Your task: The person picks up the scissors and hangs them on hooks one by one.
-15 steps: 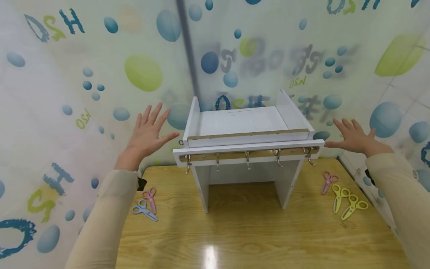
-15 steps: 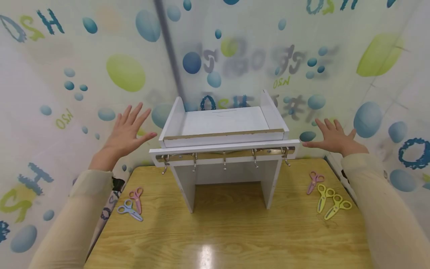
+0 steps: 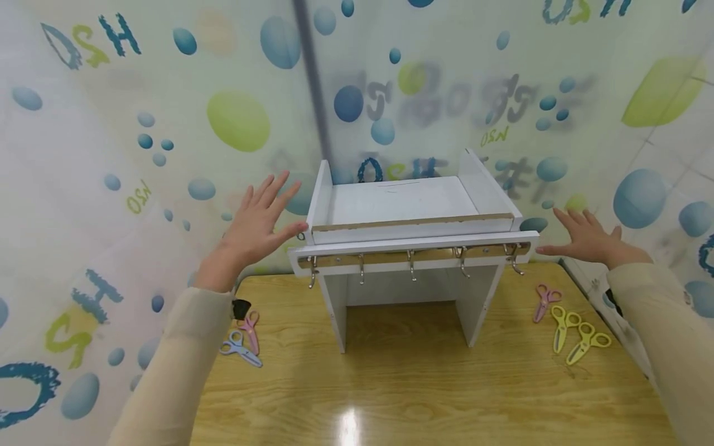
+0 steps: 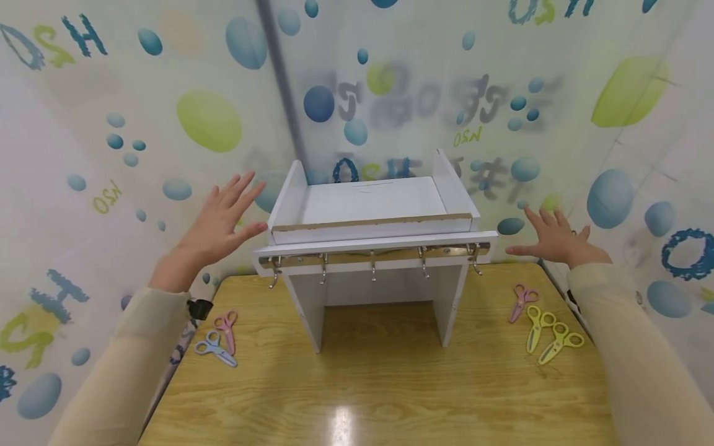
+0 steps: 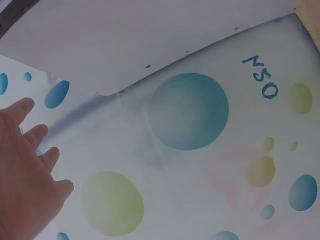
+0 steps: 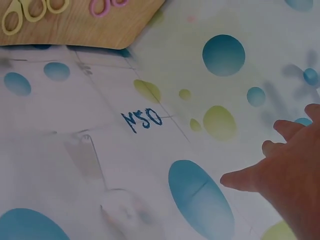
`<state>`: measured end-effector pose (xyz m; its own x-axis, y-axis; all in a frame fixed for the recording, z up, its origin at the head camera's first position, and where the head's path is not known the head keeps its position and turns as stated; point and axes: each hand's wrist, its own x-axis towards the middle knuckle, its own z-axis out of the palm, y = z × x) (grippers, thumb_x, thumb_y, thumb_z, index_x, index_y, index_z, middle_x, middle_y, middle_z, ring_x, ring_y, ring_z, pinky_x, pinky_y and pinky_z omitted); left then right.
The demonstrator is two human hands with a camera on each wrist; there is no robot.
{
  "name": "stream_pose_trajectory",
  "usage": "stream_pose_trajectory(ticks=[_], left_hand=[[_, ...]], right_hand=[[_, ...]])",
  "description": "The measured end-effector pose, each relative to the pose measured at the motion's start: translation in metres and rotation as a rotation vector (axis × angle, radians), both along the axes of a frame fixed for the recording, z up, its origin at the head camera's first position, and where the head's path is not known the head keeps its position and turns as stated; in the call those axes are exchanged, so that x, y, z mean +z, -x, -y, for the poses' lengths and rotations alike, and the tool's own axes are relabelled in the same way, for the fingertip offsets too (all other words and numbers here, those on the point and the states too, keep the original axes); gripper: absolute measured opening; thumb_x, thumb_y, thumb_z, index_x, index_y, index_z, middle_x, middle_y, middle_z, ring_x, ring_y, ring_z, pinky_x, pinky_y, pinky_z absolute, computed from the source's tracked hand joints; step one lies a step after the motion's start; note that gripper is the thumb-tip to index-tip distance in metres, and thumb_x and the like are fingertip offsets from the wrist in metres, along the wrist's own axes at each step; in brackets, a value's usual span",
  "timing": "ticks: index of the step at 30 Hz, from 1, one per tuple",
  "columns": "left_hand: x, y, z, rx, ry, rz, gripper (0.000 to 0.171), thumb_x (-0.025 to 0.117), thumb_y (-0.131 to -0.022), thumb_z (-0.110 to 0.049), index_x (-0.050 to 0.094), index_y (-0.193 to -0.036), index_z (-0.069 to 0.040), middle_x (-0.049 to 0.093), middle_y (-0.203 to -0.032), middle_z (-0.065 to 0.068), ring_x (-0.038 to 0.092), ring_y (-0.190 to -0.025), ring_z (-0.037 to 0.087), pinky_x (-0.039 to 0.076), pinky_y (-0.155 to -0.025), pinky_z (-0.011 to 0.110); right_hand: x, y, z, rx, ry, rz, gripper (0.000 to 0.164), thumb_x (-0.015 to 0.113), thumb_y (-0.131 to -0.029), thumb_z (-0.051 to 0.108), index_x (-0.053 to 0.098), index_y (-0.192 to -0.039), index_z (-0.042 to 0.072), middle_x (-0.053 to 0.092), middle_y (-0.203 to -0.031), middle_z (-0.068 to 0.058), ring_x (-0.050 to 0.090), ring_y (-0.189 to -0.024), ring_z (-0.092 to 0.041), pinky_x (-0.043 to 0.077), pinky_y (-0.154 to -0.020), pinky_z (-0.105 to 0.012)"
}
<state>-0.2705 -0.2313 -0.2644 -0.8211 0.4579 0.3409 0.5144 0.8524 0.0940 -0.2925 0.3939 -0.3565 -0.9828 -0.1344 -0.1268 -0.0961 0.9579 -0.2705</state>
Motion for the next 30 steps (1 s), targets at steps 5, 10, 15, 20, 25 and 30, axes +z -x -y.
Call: stream_pose_trajectory(ticks=[5,10,15,20,25,30], left_hand=[[-0.001,-0.008,-0.007,-0.065,-0.007,-0.014,0.081,0.039,-0.098,-0.068,0.016,-0.162,-0.023,0.006,-0.170,0.004,0.005,-0.158,0.033,0.001,-0.124,0.064],[-0.002,-0.014,-0.012,-0.144,-0.033,-0.045,0.078,0.045,-0.098,-0.064,0.023,-0.160,-0.023,0.015,-0.169,0.005,0.014,-0.157,0.032,0.005,-0.125,0.063],[-0.005,-0.021,-0.016,-0.244,-0.065,-0.064,0.070,0.057,-0.099,-0.049,0.033,-0.157,-0.020,0.028,-0.165,0.008,0.023,-0.154,0.034,0.011,-0.124,0.062],[-0.011,-0.025,-0.019,-0.300,-0.114,-0.085,0.065,0.066,-0.096,-0.034,0.039,-0.154,-0.021,0.039,-0.161,0.005,0.030,-0.151,0.031,0.013,-0.126,0.055],[-0.019,-0.027,-0.021,-0.364,-0.196,-0.139,0.062,0.072,-0.092,-0.021,0.048,-0.149,-0.020,0.050,-0.153,0.006,0.040,-0.147,0.029,0.018,-0.127,0.048],[-0.027,-0.026,-0.024,-0.414,-0.277,-0.217,0.052,0.075,-0.089,-0.010,0.061,-0.138,-0.017,0.061,-0.142,0.007,0.051,-0.138,0.026,0.028,-0.125,0.041]], right_hand=[[-0.006,-0.002,-0.002,0.000,-0.004,0.004,0.113,0.060,-0.088,0.065,-0.006,-0.159,0.005,-0.001,-0.158,-0.039,-0.005,-0.141,-0.065,-0.007,-0.094,-0.091],[-0.011,-0.003,-0.005,0.001,-0.021,-0.005,0.113,0.059,-0.088,0.066,-0.003,-0.159,0.004,0.002,-0.158,-0.040,-0.002,-0.140,-0.067,-0.003,-0.094,-0.092],[-0.019,-0.006,-0.008,0.004,-0.013,-0.006,0.112,0.059,-0.088,0.066,-0.001,-0.159,0.002,0.005,-0.156,-0.042,0.001,-0.138,-0.069,0.000,-0.095,-0.092],[-0.027,-0.008,-0.012,0.012,-0.021,-0.017,0.112,0.060,-0.088,0.064,0.003,-0.158,-0.002,0.011,-0.152,-0.046,0.005,-0.136,-0.071,0.004,-0.094,-0.092],[-0.036,-0.008,-0.017,0.041,-0.023,-0.029,0.111,0.060,-0.089,0.062,0.005,-0.156,-0.007,0.015,-0.149,-0.048,0.015,-0.133,-0.071,0.013,-0.096,-0.091],[-0.043,-0.008,-0.021,0.091,0.038,-0.046,0.105,0.062,-0.092,0.053,0.009,-0.153,-0.016,0.019,-0.148,-0.049,0.021,-0.132,-0.069,0.022,-0.104,-0.080]])
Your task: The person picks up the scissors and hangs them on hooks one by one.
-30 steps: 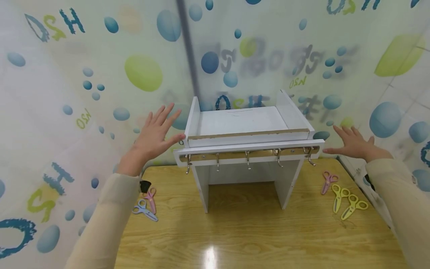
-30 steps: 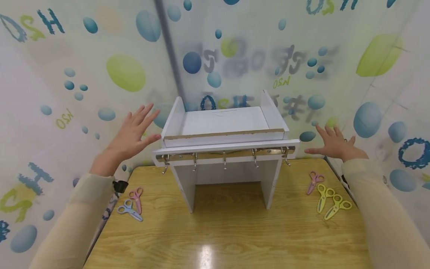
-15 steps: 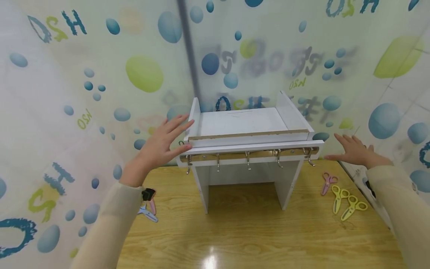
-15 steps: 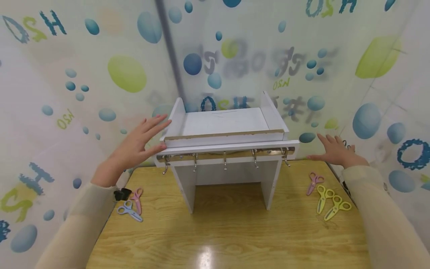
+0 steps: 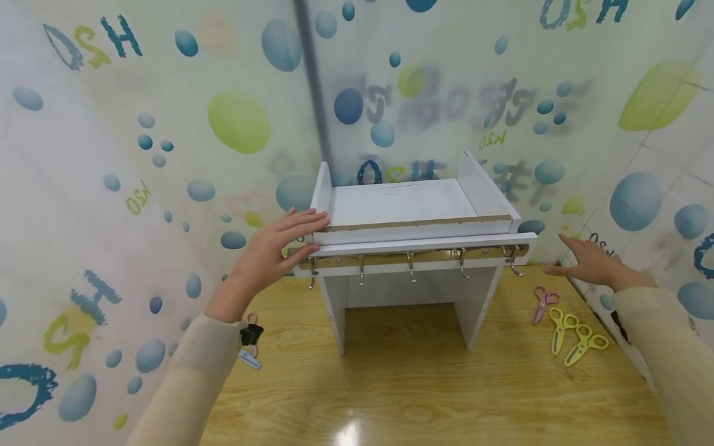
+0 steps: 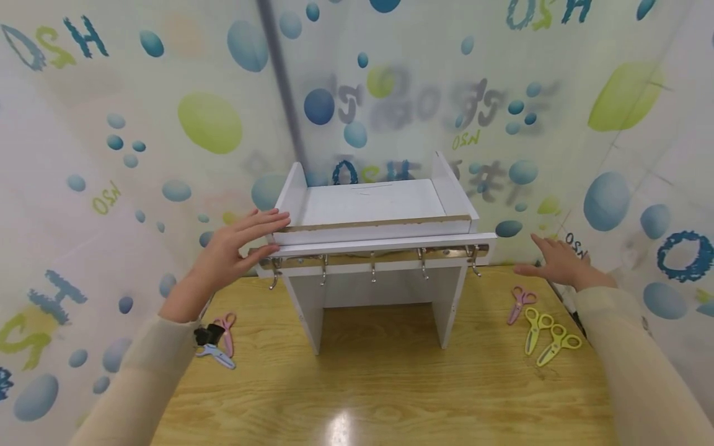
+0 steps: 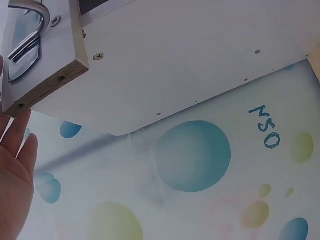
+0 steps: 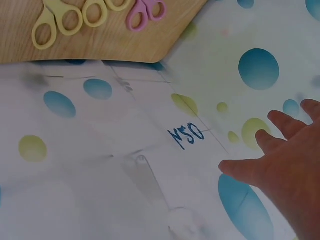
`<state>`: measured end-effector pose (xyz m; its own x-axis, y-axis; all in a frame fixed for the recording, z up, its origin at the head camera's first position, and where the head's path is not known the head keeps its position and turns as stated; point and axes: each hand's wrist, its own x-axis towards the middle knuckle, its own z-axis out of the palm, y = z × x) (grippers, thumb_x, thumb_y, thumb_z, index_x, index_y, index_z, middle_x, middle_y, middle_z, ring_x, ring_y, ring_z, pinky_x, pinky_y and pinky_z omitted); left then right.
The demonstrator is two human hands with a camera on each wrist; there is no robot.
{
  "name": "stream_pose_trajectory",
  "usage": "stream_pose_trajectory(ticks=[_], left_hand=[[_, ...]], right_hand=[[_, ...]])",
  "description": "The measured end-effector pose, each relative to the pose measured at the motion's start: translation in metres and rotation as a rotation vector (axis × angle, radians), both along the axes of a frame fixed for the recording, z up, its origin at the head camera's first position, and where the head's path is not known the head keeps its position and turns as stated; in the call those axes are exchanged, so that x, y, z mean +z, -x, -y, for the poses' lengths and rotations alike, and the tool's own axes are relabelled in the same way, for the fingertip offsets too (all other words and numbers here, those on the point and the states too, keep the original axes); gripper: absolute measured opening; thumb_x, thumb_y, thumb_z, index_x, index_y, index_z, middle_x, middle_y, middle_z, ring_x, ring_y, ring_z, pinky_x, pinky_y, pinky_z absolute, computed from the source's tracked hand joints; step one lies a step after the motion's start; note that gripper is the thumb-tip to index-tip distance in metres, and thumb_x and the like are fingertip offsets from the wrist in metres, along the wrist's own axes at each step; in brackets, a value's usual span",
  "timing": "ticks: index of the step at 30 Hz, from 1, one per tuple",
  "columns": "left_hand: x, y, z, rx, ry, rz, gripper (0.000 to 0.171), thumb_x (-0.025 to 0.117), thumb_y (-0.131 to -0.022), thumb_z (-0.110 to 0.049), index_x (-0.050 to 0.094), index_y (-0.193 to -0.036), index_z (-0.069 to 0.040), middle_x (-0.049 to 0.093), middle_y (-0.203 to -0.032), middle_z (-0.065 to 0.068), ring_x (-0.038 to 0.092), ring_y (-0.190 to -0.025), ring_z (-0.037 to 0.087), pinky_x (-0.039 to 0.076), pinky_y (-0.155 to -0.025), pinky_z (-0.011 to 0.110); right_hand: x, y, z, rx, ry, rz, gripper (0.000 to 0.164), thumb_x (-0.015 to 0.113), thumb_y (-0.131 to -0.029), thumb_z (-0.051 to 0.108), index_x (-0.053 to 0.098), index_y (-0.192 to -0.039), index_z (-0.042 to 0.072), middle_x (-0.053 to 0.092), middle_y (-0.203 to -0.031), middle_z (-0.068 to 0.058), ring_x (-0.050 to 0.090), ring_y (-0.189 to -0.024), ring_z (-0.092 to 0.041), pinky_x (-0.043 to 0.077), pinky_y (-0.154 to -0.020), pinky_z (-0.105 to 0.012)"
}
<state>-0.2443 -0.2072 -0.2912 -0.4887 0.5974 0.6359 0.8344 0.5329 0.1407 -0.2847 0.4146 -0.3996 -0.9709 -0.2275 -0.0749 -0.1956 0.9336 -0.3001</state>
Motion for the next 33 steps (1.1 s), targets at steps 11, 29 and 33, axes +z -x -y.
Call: stream_pose_trajectory(ticks=[11,29,33], left_hand=[[-0.015,-0.002,-0.005,0.011,-0.150,-0.007,0.043,0.068,-0.091,0.001,0.068,-0.131,-0.014,0.065,-0.137,0.007,0.054,-0.136,0.024,0.040,-0.116,0.045],[-0.015,0.000,-0.019,-0.033,-0.186,-0.047,0.039,0.070,-0.087,0.005,0.071,-0.124,-0.009,0.067,-0.133,0.011,0.059,-0.130,0.031,0.043,-0.113,0.044],[-0.016,0.001,-0.020,-0.039,-0.193,-0.053,0.040,0.070,-0.087,0.006,0.071,-0.124,-0.008,0.067,-0.132,0.012,0.059,-0.130,0.032,0.044,-0.113,0.043]], right_hand=[[-0.009,-0.010,-0.009,-0.022,0.043,0.095,0.091,0.053,-0.099,0.050,0.021,-0.148,-0.020,0.022,-0.145,-0.051,0.028,-0.128,-0.070,0.032,-0.099,-0.078],[-0.079,-0.053,-0.053,-0.074,0.109,0.151,0.074,0.053,-0.102,0.040,0.040,-0.134,-0.025,0.043,-0.131,-0.051,0.051,-0.113,-0.064,0.050,-0.084,-0.064],[-0.092,-0.059,-0.061,-0.099,0.111,0.163,0.075,0.052,-0.102,0.042,0.041,-0.131,-0.026,0.046,-0.127,-0.050,0.050,-0.111,-0.064,0.049,-0.084,-0.064]])
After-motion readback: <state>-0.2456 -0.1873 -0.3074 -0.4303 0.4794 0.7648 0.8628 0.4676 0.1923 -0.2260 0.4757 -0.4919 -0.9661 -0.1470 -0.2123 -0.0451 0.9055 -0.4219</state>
